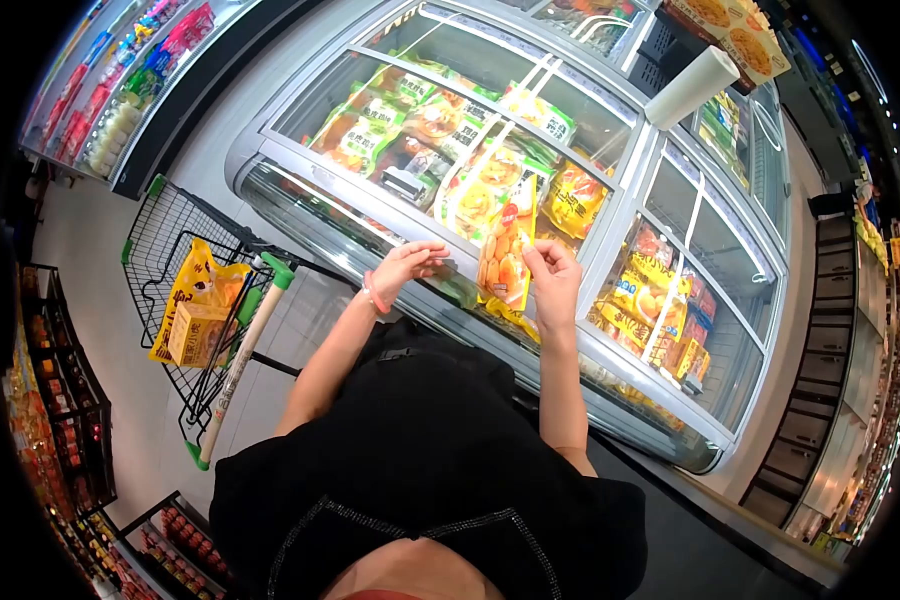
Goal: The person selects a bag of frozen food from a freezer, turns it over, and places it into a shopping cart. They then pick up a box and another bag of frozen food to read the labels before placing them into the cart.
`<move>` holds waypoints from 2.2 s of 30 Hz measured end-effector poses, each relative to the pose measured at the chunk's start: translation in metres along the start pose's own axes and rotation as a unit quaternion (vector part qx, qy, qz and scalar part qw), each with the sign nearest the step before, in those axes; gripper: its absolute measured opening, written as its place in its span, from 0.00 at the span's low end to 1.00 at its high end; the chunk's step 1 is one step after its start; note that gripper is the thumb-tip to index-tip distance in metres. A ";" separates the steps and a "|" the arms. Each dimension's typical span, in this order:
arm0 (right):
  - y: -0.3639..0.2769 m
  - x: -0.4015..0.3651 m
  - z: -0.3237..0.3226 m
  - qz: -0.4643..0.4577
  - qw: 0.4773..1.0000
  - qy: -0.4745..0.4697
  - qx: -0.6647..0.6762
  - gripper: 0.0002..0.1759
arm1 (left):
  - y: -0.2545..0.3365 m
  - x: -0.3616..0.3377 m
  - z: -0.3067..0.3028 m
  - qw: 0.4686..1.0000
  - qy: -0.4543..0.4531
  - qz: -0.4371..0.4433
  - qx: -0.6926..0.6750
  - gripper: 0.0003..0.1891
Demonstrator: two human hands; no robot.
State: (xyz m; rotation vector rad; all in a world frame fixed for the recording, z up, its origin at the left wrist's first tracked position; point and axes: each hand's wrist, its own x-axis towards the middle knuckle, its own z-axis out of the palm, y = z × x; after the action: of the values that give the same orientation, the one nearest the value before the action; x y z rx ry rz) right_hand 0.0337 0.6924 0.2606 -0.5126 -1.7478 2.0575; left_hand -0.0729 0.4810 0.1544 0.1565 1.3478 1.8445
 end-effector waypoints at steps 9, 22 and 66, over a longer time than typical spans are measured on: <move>0.012 0.011 0.024 -0.042 0.992 0.016 -0.114 0.05 | 0.009 -0.032 0.002 0.994 0.040 0.066 0.074 0.13; 0.068 0.009 0.098 -0.205 0.876 -0.073 -0.430 0.07 | 0.015 -0.035 -0.011 0.976 0.126 0.154 0.093 0.13; 0.134 0.054 -0.067 0.065 0.937 -0.065 -0.336 0.11 | -0.037 -0.010 -0.034 0.939 0.189 0.098 0.269 0.10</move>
State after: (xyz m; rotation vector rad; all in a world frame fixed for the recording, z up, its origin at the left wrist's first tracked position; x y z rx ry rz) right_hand 0.0143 0.7573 0.1167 -0.7068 -2.5594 1.5483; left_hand -0.0646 0.4527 0.1123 0.2322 2.1620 1.6706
